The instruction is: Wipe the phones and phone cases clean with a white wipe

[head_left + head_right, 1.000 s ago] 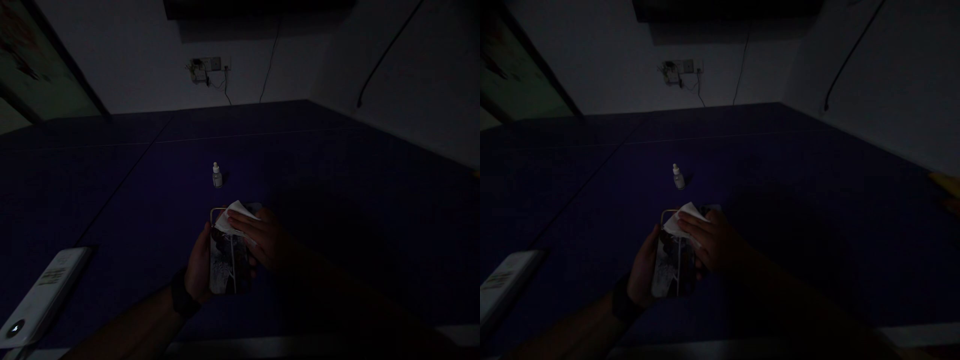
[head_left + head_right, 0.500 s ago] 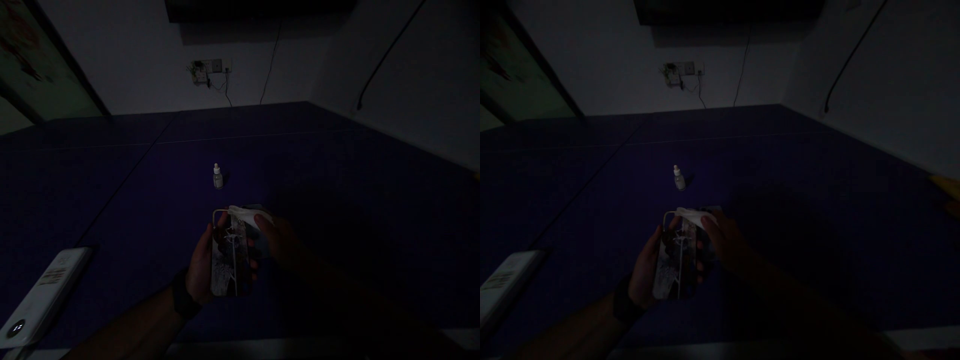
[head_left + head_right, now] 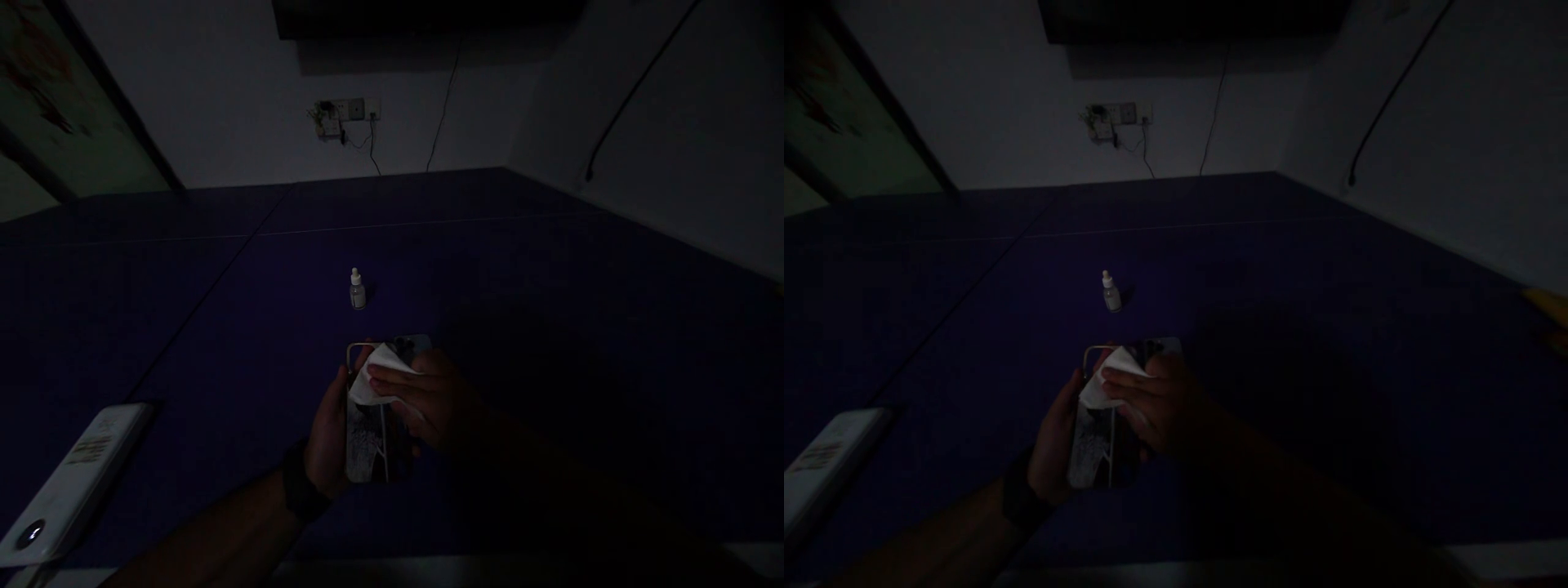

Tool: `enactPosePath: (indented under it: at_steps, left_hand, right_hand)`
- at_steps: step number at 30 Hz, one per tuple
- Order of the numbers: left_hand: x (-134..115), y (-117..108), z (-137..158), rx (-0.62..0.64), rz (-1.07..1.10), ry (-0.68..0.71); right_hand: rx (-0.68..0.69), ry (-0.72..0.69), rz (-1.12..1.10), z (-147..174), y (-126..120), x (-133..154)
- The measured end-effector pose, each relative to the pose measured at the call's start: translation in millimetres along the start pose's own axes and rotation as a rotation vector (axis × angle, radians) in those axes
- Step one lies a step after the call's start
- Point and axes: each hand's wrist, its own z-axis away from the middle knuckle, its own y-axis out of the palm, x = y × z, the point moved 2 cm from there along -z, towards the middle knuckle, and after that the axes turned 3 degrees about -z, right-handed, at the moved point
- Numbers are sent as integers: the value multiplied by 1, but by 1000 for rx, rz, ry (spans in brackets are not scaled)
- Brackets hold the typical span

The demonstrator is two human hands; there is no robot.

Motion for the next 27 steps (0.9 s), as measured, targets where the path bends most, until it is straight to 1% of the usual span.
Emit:
enactPosePath:
  at_steps: [5, 7, 10, 11, 14, 16, 18, 20, 22, 23, 25, 27]
  left_hand:
    - [-2, 2, 1, 21, -78, 2]
    - [-3, 3, 2, -4, -72, 5]
    - [-4, 4, 3, -49, -24, 31]
    - [-4, 4, 3, -49, -17, 33]
    - [-4, 4, 3, -3, -31, 14]
    - [-5, 4, 2, 12, -39, 14]
    - [-5, 4, 2, -15, -23, 24]
    - [-6, 4, 1, -74, 13, 53]
    - [-7, 5, 0, -131, 43, 88]
    - [-7, 5, -1, -141, 46, 91]
    - [-6, 5, 0, -112, 30, 73]
    - [-5, 5, 1, -56, 2, 50]
  right_hand:
    - [-27, 107, 47, 2, -2, -9]
    - [-21, 58, 24, 2, -1, -9]
    - [20, -38, -70, 5, 0, -9]
    - [17, -35, -82, 6, -2, -11]
    - [-36, 59, -54, 7, -8, -16]
    - [-43, 88, -33, 7, -9, -15]
    - [-3, 58, -33, 5, -6, -9]
    - [26, 3, -51, 4, -2, -3]
    - [38, -37, -82, 4, -1, 1]
    - [36, -49, -93, 4, -2, 1]
    - [9, -40, -85, 5, -4, 0]
    - [-16, 14, -40, 6, -6, -3]
